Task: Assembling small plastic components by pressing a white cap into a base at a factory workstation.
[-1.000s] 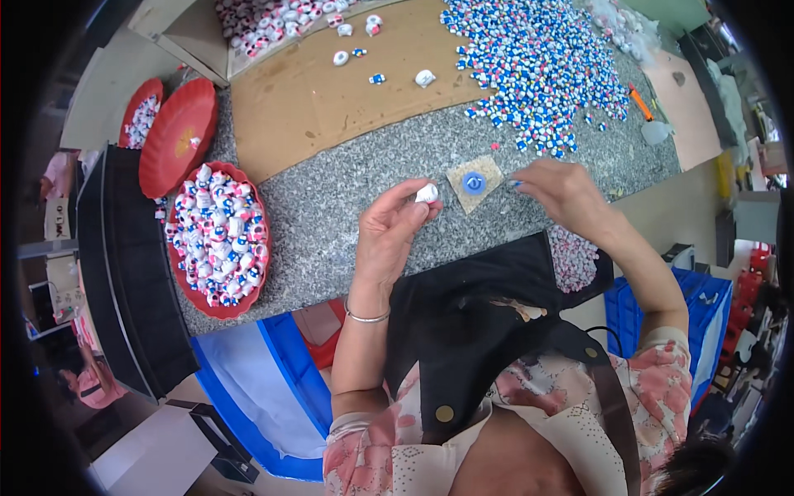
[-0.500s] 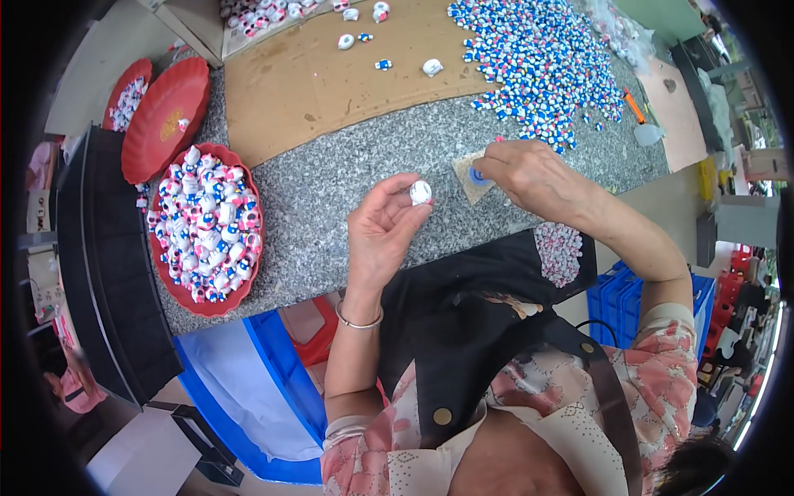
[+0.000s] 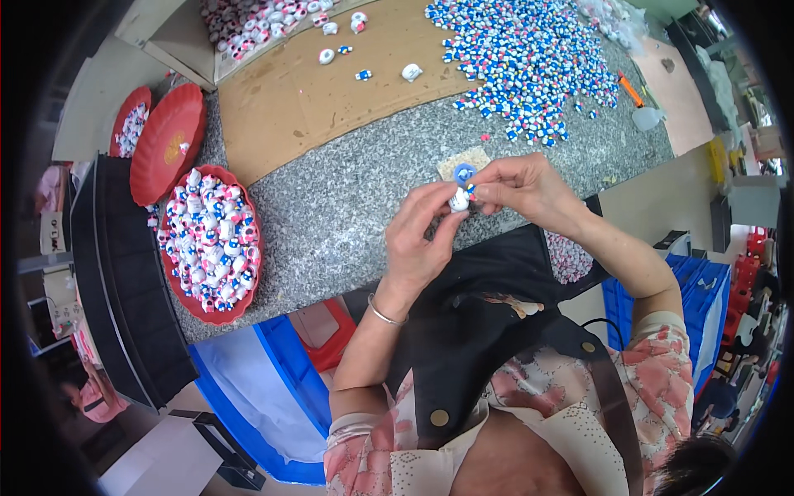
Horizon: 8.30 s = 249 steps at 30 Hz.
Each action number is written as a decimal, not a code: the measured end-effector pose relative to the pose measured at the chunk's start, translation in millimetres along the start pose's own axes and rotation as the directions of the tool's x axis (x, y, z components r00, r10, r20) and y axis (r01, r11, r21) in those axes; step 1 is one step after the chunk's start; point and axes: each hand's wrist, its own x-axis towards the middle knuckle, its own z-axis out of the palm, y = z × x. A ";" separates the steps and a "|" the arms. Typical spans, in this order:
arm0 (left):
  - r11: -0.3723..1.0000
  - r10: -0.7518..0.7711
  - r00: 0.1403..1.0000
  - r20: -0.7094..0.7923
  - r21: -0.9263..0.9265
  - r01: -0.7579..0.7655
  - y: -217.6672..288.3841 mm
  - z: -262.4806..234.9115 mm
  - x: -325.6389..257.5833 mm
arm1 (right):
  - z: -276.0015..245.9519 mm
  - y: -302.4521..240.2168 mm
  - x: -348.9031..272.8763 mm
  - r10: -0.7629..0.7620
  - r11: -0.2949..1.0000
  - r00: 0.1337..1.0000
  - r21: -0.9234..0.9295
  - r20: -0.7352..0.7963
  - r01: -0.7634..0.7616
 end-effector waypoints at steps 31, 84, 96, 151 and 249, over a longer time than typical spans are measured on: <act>0.775 0.093 0.993 -0.068 0.632 -0.029 22.8 -116.5 76.0 | -62.8 7.7 107.2 -0.508 0.094 0.790 -0.889 0.343 0.447; 0.731 -0.651 0.753 0.100 -0.189 0.656 53.1 -24.1 -1.1 | -60.1 65.1 -4.4 -0.545 0.242 0.828 -0.922 0.128 0.302; 0.691 -0.512 0.808 0.293 -0.418 0.589 9.3 -28.3 2.1 | -57.8 68.6 -1.5 -0.586 0.178 0.802 -0.947 0.116 0.268; 0.842 -0.406 0.912 -0.063 -0.413 0.347 3.8 -27.9 -9.5 | -20.9 -2.5 16.8 -0.494 0.316 0.817 -0.814 0.297 0.487; 0.882 -0.292 0.943 0.158 0.426 0.202 -87.4 -20.3 159.7 | -73.6 27.4 6.3 -0.333 0.546 0.939 -0.796 0.080 0.262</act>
